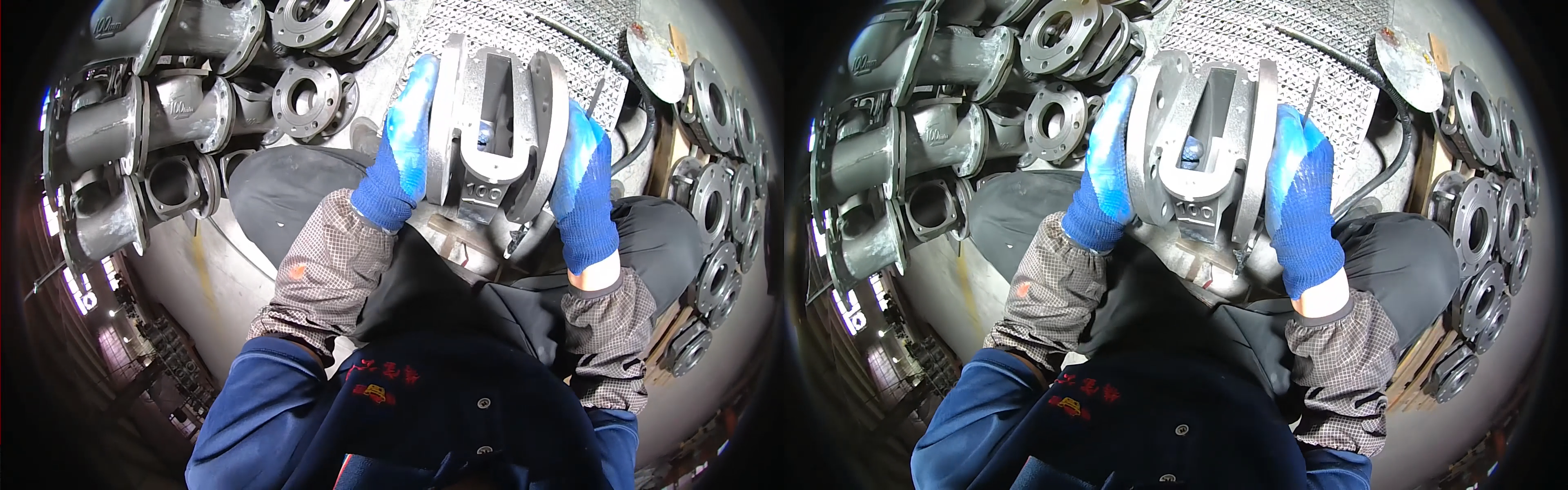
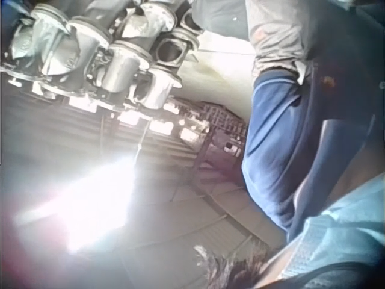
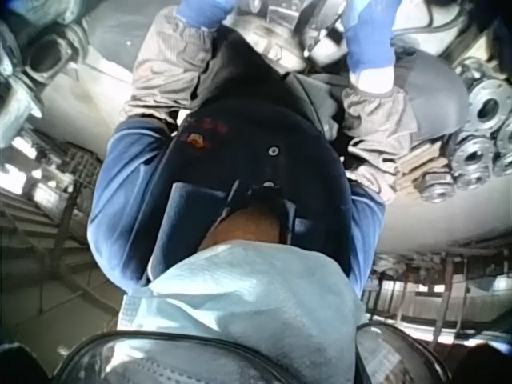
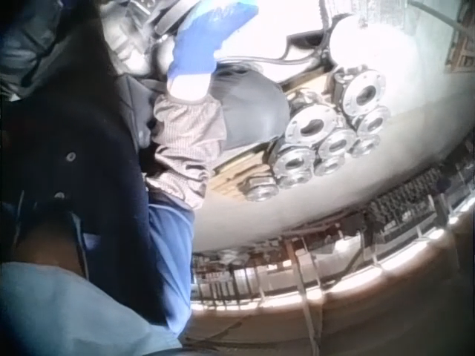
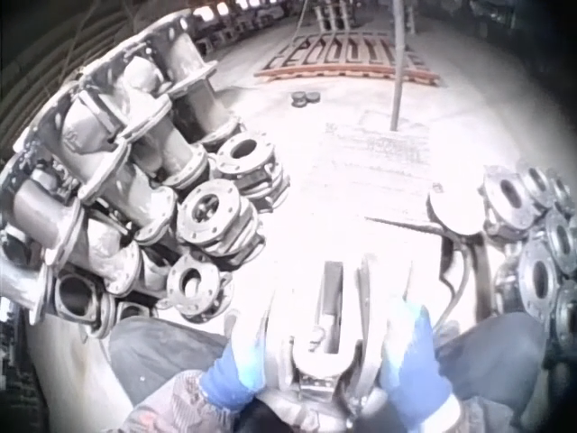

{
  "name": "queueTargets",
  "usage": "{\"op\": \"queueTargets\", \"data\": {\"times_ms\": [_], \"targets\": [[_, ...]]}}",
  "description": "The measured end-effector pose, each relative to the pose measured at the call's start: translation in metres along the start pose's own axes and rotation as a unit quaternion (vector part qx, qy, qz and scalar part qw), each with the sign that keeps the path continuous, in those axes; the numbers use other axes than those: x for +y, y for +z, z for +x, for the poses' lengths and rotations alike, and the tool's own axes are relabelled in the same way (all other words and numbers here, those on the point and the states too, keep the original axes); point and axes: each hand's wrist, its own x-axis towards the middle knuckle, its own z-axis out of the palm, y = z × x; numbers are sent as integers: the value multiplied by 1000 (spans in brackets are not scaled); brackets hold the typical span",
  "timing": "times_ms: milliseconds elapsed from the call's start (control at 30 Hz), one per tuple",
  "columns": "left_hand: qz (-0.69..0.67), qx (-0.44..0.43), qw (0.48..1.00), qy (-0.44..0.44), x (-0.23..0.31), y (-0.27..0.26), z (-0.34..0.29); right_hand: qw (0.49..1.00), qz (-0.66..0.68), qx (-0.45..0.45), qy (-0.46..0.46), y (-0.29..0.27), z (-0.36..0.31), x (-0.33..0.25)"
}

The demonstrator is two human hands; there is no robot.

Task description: The person handles several metal flanges, uses a tool to scrape or clean the inner and outer surfaces of one flange, and places them onto a wooden pallet.

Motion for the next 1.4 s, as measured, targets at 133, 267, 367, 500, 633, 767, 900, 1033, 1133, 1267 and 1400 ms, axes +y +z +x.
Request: {"op": "queueTargets", "data": {"times_ms": [133,267,367,500,633,767,900,1033,1133,1267,1400], "targets": [[541,-88,827,124,21,-12,-2,997,-64,-12,-33,5,1,1],[483,-59,864,129,23,-15,-2,1000,22,-10,18,12,1,-8],[540,-21,826,163,16,-40,3,997,40,-29,64,13,5,-18],[729,-63,648,212,26,-44,6,993,84,9,84,21,2,-13],[737,-73,632,227,42,-27,3,978,178,22,106,33,1,-10],[772,-97,579,244,44,-38,-1,983,136,3,123,38,2,-20],[694,-54,705,136,46,-29,1,989,112,7,95,41,3,-19],[653,-40,748,108,42,-24,-8,978,162,32,131,50,3,-18],[681,-42,722,117,42,-34,-17,976,179,24,121,45,-5,-23],[420,47,906,28,28,-23,-22,981,171,9,86,33,-6,-20],[114,47,991,-52,26,4,-16,978,168,43,118,24,-7,-9]]}}
